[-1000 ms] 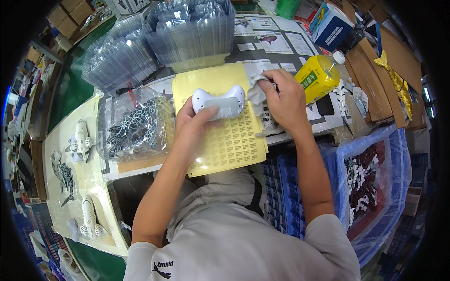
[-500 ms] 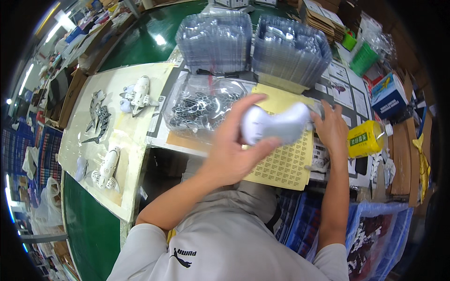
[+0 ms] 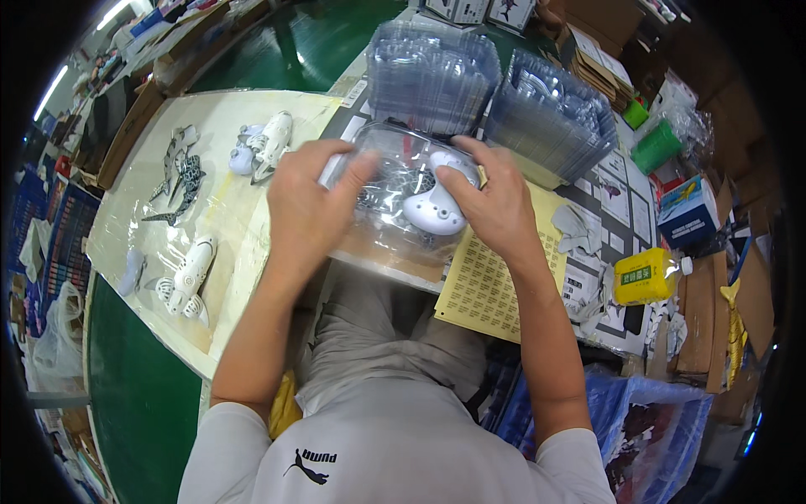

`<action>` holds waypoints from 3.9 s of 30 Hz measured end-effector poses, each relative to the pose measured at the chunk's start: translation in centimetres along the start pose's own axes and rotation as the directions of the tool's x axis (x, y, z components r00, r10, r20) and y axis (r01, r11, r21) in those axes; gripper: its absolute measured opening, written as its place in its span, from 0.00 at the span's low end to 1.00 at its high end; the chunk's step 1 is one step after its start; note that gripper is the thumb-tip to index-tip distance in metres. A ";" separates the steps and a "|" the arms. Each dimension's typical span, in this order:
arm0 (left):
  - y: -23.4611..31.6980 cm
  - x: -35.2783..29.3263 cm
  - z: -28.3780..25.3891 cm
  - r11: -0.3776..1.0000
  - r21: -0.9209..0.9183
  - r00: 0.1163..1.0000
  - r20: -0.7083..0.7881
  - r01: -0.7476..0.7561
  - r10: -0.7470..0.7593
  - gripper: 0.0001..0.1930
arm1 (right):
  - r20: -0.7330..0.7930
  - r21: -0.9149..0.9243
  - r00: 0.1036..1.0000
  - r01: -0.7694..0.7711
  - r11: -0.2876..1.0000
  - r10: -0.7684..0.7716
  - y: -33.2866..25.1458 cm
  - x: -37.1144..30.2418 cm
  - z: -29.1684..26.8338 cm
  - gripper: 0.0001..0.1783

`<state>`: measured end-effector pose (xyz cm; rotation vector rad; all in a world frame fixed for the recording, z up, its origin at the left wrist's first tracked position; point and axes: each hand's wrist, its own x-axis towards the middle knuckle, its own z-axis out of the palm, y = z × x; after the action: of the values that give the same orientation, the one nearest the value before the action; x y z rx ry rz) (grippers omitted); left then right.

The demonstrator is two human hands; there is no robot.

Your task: The person assembles white shark-shaped toys by attaching small parts, wiping surfaces with a cloth, and placing them into clear plastic packaging. The person handles multiple shark toys and packaging materials on a cluttered workbench.

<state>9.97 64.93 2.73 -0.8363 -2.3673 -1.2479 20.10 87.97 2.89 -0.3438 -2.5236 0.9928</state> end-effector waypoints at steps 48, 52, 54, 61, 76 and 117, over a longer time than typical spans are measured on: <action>-21.1 24.7 -15.0 0.889 0.231 0.809 0.371 0.396 -0.457 0.34 | 0.225 -0.622 0.780 0.576 0.530 -0.584 1.1 18.6 0.1 0.07; -16.9 10.0 -24.7 0.860 0.465 0.751 0.486 0.210 -0.447 0.26 | -0.044 -0.719 0.645 0.510 0.473 -0.763 3.5 19.7 -0.2 0.10; -16.0 4.5 -26.6 0.843 0.484 0.516 0.672 0.237 -0.531 0.27 | -0.211 -0.755 0.738 0.293 0.586 -0.641 2.9 19.9 -1.5 0.11; -16.6 -3.8 -24.8 0.805 0.561 0.516 0.639 0.194 -0.570 0.47 | -0.158 0.532 0.982 0.172 0.829 -0.102 -3.2 12.8 -2.4 0.14; -3.3 -7.5 -4.5 0.424 -0.395 0.525 0.814 0.815 -0.250 0.36 | 0.006 0.034 0.998 -0.063 0.997 0.063 5.8 5.4 -0.9 0.20; 5.8 -10.7 6.4 0.177 -0.283 0.292 0.956 0.943 -0.029 0.39 | -0.179 -0.366 0.950 -0.307 0.879 0.257 16.7 -9.1 -10.2 0.14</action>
<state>21.77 69.19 -2.95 -0.7652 -2.6439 -3.4370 34.13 102.66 -4.42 -0.8873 -2.5889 0.5269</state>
